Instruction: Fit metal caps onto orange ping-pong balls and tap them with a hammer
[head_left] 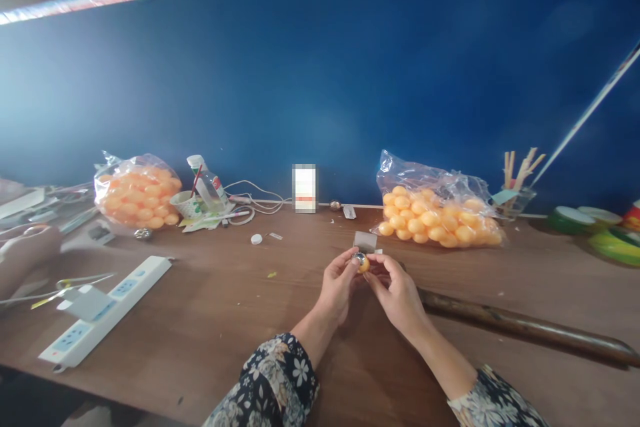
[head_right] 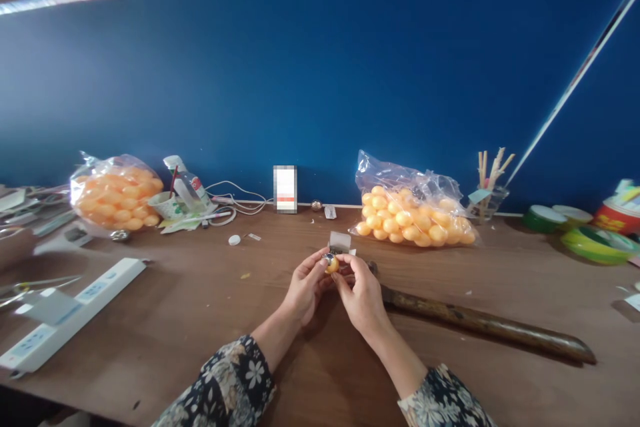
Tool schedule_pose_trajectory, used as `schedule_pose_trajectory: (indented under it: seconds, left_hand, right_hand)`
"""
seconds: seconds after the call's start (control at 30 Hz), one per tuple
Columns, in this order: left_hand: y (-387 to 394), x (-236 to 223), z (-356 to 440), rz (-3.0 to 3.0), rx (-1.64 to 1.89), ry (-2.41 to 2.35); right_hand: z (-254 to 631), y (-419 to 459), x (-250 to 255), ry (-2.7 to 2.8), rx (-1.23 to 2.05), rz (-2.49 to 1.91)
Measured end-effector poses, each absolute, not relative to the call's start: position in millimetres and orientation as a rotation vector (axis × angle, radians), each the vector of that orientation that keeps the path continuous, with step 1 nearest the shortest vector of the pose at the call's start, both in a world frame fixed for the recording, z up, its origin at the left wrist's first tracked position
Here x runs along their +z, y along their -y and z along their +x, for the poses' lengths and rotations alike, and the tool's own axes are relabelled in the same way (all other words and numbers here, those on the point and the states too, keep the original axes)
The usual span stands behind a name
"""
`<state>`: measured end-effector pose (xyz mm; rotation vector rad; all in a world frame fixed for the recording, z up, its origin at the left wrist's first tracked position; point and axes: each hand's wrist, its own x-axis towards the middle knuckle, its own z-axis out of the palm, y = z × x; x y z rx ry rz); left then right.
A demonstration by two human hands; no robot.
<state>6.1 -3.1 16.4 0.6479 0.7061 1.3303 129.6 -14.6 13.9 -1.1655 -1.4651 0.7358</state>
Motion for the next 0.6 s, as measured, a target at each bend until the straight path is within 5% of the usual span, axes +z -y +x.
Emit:
schedule_pose_trajectory:
  seconds: [0.6]
  left_hand:
    - [-1,13,3,0.586,1.401,-0.773]
  right_hand:
    - [129,12,3,1.574,0.559,-1.192]
